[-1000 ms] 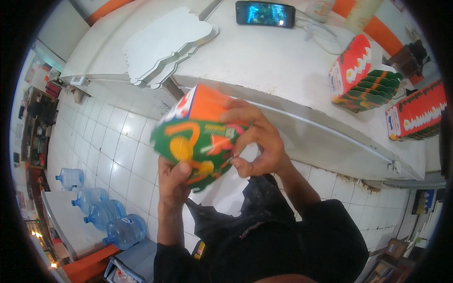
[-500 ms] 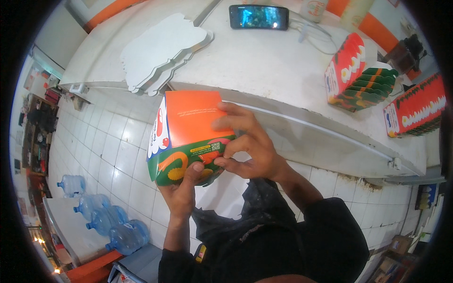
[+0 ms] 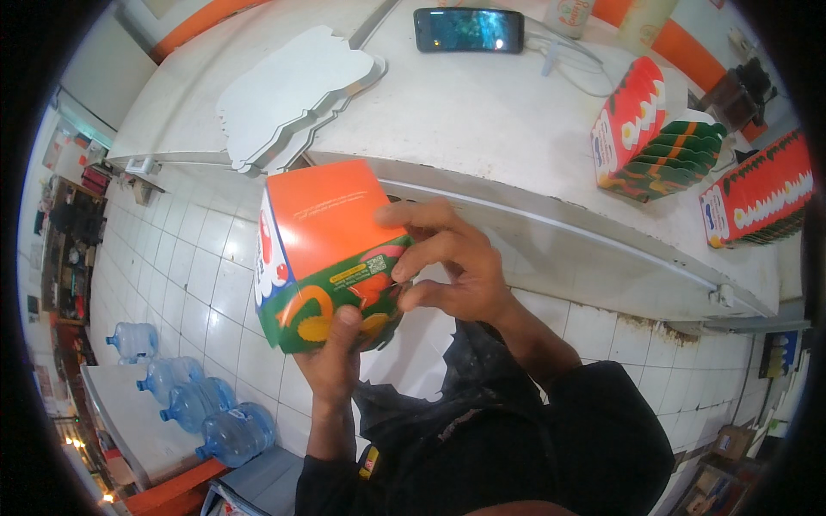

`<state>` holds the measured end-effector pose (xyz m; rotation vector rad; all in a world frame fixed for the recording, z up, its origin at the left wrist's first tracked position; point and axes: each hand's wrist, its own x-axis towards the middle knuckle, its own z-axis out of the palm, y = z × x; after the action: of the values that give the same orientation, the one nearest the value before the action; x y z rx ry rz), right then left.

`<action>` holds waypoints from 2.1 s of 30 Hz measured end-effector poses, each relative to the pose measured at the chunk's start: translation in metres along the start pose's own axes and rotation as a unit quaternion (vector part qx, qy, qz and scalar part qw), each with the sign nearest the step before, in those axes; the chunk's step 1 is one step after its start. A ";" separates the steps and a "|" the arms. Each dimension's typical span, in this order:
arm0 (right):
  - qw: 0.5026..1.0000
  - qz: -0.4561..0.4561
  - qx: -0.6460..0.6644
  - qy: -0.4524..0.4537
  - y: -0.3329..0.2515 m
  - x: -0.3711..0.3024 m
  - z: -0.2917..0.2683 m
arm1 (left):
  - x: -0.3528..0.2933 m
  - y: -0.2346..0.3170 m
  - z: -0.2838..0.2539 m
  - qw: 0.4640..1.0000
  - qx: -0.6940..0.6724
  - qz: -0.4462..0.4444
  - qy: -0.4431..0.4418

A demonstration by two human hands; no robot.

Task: The person repeatedly folds flat, colorful cardboard pieces into small, house-shaped boxes. They manipulate the flaps and edges by hand to form the structure, then place the finished boxes onto a stack on the counter. The process is repeated multiple times throughout the clip.

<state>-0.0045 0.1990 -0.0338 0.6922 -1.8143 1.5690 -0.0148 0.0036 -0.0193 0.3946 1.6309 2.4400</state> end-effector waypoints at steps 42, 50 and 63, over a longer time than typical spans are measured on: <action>0.960 0.185 0.175 0.115 -0.006 -0.013 0.012 | 0.022 0.000 0.023 0.984 0.158 -0.076 0.027; 0.971 0.151 0.125 0.140 -0.010 -0.017 0.016 | 0.022 -0.004 0.020 0.992 0.044 -0.116 0.006; 0.984 0.136 -0.029 0.114 -0.012 -0.015 0.011 | 0.025 -0.008 0.017 0.996 0.053 -0.070 0.021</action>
<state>0.0132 0.1855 -0.0380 0.2308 -1.8308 1.6827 -0.0327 0.0288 -0.0176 0.2358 1.7468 2.2835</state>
